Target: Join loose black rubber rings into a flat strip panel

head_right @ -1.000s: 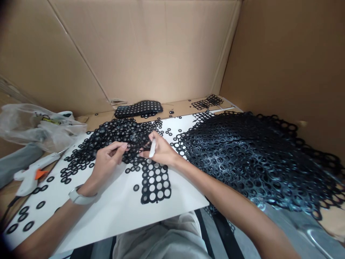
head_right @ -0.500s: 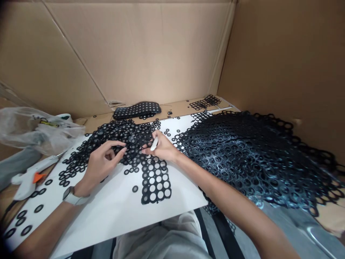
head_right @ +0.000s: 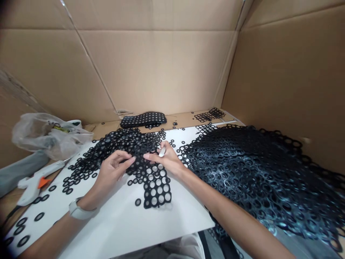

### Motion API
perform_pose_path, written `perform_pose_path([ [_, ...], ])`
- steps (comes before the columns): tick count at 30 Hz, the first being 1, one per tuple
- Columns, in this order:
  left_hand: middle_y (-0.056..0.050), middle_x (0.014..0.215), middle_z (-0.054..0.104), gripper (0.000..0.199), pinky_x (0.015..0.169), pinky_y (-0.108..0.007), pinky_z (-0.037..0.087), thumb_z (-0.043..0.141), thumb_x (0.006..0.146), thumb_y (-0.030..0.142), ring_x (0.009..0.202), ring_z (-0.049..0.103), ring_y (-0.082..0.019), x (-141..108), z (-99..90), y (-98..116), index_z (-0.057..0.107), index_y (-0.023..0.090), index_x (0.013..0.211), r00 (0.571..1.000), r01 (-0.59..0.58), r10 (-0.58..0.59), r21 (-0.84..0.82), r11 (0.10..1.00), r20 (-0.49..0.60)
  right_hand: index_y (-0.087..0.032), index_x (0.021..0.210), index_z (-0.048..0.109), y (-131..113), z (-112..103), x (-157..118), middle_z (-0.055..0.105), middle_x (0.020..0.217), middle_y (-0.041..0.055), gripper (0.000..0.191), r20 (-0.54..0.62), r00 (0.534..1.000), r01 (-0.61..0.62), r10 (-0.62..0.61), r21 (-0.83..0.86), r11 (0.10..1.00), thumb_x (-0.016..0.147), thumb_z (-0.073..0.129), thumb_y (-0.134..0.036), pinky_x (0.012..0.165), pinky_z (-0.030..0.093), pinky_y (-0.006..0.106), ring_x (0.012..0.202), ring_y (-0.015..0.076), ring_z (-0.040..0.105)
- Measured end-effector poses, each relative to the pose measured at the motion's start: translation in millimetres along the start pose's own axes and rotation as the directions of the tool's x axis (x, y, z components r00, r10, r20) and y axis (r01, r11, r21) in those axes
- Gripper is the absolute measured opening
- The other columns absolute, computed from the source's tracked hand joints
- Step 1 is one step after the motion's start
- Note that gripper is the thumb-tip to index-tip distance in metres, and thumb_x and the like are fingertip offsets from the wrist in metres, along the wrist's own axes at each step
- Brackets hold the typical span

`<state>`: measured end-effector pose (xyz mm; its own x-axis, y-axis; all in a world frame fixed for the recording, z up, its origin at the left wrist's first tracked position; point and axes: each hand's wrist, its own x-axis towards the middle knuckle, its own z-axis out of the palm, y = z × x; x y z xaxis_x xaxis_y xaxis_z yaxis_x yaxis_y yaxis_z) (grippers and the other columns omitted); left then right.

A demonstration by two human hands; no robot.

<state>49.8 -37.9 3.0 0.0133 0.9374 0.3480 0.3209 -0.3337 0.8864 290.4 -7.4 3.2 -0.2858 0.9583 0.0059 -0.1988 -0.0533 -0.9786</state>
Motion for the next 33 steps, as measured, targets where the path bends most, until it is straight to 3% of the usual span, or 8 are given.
perform_pose_path([
  [6, -0.006, 0.099, 0.084, 0.029, 0.047, -0.025, 0.044, 0.086, 0.099, 0.052, 0.058, 0.058, -0.013, -6.6, 2.3, 1.1, 0.088, 0.025, 0.109, 1.000, -0.003, 0.003, 0.074, 0.997, -0.003, -0.029, 0.105, 0.056, 13.6, 7.2, -2.9, 0.076, 0.106, 0.0005, 0.067, 0.046, 0.999, -0.004, 0.007, -0.053, 0.999, 0.067, 0.108, -0.050, 0.104, 0.059, 0.051, 0.102, 0.0289, 0.075],
  [9, -0.006, 0.103, 0.085, 0.027, 0.053, -0.028, 0.044, 0.087, 0.098, 0.052, 0.059, 0.052, -0.013, -7.2, 0.7, 5.5, 0.092, 0.029, 0.111, 0.999, -0.049, 0.047, 0.125, 0.991, 0.018, -0.029, 0.108, 0.059, 14.1, 5.8, -1.6, 0.075, 0.107, 0.0005, 0.065, 0.064, 0.998, 0.030, -0.025, -0.081, 0.996, 0.068, 0.107, -0.049, 0.105, 0.060, 0.052, 0.105, 0.0298, 0.074],
  [12, -0.008, 0.111, 0.085, 0.029, 0.056, -0.029, 0.045, 0.086, 0.097, 0.053, 0.063, 0.055, -0.014, -5.2, -1.9, 9.5, 0.093, 0.030, 0.113, 0.996, -0.084, 0.076, 0.145, 0.986, 0.055, -0.030, 0.105, 0.058, 12.5, 2.9, 0.9, 0.071, 0.105, -0.0004, 0.065, 0.076, 0.995, 0.072, -0.064, -0.113, 0.991, 0.067, 0.108, -0.045, 0.104, 0.060, 0.051, 0.106, 0.0296, 0.073],
  [17, -0.007, 0.084, 0.079, 0.042, 0.063, -0.031, 0.050, 0.074, 0.105, 0.056, 0.075, 0.067, -0.021, -6.8, 1.6, 12.8, 0.086, 0.023, 0.083, 0.989, -0.090, 0.070, 0.145, 0.985, 0.134, -0.030, 0.101, 0.056, 14.0, 3.1, 1.3, 0.061, 0.099, -0.0026, 0.062, 0.109, 0.989, 0.119, -0.103, -0.152, 0.981, 0.069, 0.109, -0.038, 0.097, 0.061, 0.046, 0.098, 0.0267, 0.068],
  [21, -0.002, 0.070, 0.069, 0.048, 0.055, -0.029, 0.043, 0.066, 0.110, 0.055, 0.062, 0.059, -0.017, -7.1, 2.9, 8.5, 0.077, 0.021, 0.077, 0.998, -0.046, 0.038, 0.166, 0.985, 0.049, -0.030, 0.100, 0.054, 17.5, 4.3, 0.2, 0.058, 0.099, -0.0031, 0.062, 0.140, 0.986, 0.115, -0.093, -0.151, 0.982, 0.070, 0.108, -0.038, 0.094, 0.061, 0.044, 0.096, 0.0254, 0.068],
  [27, -0.009, 0.100, 0.082, 0.038, 0.070, -0.030, 0.053, 0.063, 0.112, 0.051, 0.088, 0.072, -0.023, 12.5, -26.2, -11.8, 0.083, 0.021, 0.099, 0.971, -0.051, 0.109, 0.263, 0.963, -0.214, -0.031, 0.101, 0.054, 20.1, -2.9, 2.6, 0.063, 0.102, -0.0004, 0.059, 0.064, 0.996, 0.060, -0.054, -0.098, 0.993, 0.075, 0.105, -0.043, 0.105, 0.063, 0.051, 0.109, 0.0297, 0.074],
  [30, -0.008, 0.111, 0.084, 0.028, 0.071, -0.030, 0.053, 0.074, 0.106, 0.048, 0.078, 0.068, -0.019, 15.4, -35.7, -16.4, 0.089, 0.024, 0.106, 0.976, -0.108, 0.160, 0.314, 0.943, -0.146, -0.032, 0.104, 0.053, 20.1, -3.9, 3.8, 0.069, 0.102, 0.0016, 0.063, 0.016, 1.000, 0.026, -0.026, -0.048, 0.999, 0.074, 0.106, -0.049, 0.104, 0.066, 0.054, 0.111, 0.0327, 0.077],
  [33, -0.008, 0.123, 0.085, 0.030, 0.065, -0.028, 0.051, 0.075, 0.107, 0.048, 0.070, 0.064, -0.015, 9.4, -30.7, -13.5, 0.089, 0.029, 0.126, 0.980, -0.178, 0.197, 0.312, 0.933, -0.031, -0.032, 0.107, 0.053, 20.1, -1.7, 4.4, 0.074, 0.102, 0.0023, 0.071, -0.008, 1.000, 0.007, -0.007, -0.012, 1.000, 0.068, 0.108, -0.052, 0.098, 0.069, 0.056, 0.107, 0.0338, 0.079],
])
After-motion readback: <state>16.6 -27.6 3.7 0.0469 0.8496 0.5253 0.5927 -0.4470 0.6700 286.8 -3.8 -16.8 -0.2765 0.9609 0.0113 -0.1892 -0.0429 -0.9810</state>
